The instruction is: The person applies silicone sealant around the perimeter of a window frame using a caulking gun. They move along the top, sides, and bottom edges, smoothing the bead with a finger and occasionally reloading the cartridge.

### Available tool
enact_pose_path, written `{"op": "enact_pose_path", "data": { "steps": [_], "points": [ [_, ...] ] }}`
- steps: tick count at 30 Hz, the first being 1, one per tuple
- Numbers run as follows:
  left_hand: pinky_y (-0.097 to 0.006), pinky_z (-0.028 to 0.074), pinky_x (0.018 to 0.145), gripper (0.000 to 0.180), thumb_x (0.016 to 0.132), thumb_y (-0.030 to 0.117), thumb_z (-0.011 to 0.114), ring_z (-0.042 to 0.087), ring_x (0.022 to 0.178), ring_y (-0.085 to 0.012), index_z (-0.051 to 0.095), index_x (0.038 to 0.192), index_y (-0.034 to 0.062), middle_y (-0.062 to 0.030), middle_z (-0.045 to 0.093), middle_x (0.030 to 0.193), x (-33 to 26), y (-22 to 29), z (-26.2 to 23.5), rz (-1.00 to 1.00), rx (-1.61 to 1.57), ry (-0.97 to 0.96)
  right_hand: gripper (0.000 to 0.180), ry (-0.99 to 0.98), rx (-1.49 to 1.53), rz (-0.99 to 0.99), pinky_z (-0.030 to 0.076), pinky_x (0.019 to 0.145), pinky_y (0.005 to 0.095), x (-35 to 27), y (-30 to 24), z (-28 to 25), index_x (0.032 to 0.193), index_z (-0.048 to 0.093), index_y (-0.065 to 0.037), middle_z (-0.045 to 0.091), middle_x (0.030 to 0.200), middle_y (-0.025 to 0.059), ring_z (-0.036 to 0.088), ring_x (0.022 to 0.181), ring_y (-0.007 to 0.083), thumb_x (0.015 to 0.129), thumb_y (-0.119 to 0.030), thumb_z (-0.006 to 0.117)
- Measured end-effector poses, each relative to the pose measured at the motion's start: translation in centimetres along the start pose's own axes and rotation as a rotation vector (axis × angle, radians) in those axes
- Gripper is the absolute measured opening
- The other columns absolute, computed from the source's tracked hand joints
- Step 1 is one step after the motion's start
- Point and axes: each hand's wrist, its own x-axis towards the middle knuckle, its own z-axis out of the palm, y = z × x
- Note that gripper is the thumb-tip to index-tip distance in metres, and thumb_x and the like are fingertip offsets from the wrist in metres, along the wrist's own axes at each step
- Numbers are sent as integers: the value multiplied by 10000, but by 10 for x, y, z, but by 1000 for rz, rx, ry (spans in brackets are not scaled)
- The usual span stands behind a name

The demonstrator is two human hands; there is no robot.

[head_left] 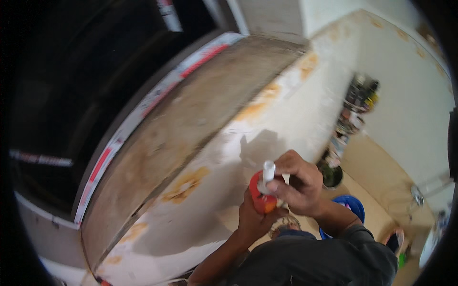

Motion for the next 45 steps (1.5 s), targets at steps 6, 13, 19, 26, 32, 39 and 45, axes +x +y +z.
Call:
{"op": "enact_pose_path", "data": {
  "steps": [6,13,19,26,32,39,45],
  "points": [
    [-433,465,1065,894,798,161,894,580,1284,-255,365,1507,32,-142,581,1388,-66,116,-85,-187,-59,150,267,-249,324,-131,528,704,339,65,-48,71,1073,702,-3,742,1045,163,695,844,234,842,-34,832],
    [-392,588,816,850,611,-74,793,680,897,-201,473,1385,70,-70,654,1011,-95,251,-167,-597,255,673,178,-317,-27,-490,545,705,359,120,-45,68,985,721,8,728,988,150,693,824,298,819,-23,777],
    [-382,575,883,745,529,138,850,705,894,-275,642,1236,25,-157,725,990,-82,285,-253,-755,955,519,206,-324,-264,-598,534,733,371,154,-30,80,1017,715,-12,708,993,131,661,891,295,812,-2,722],
    [-386,550,972,784,609,366,896,722,998,-301,684,1269,2,-177,760,1120,-63,288,-259,-941,1294,282,284,-555,-218,-522,522,808,392,167,-36,83,1088,711,-15,674,1108,139,631,997,309,805,-24,732],
    [-379,561,960,820,573,344,912,724,976,-311,679,1276,-6,-171,761,1131,-70,278,-272,-982,1353,180,211,-955,-351,-600,496,955,434,196,-65,157,1084,722,-1,678,1097,164,622,1078,315,888,-60,672],
    [-365,554,945,789,562,334,851,724,986,-295,694,1276,38,-168,762,1114,-77,290,-274,-1093,1374,133,166,-1079,-254,-666,541,948,483,194,-50,218,903,742,25,711,984,248,690,1001,385,891,-108,643],
    [-378,567,878,750,574,351,835,728,874,-311,709,1244,40,-164,774,1007,-102,291,-276,-1151,1333,169,219,-1217,-222,-656,497,1009,488,195,-78,252,932,725,39,669,1010,230,641,1055,369,914,-130,586]
  ]
}}
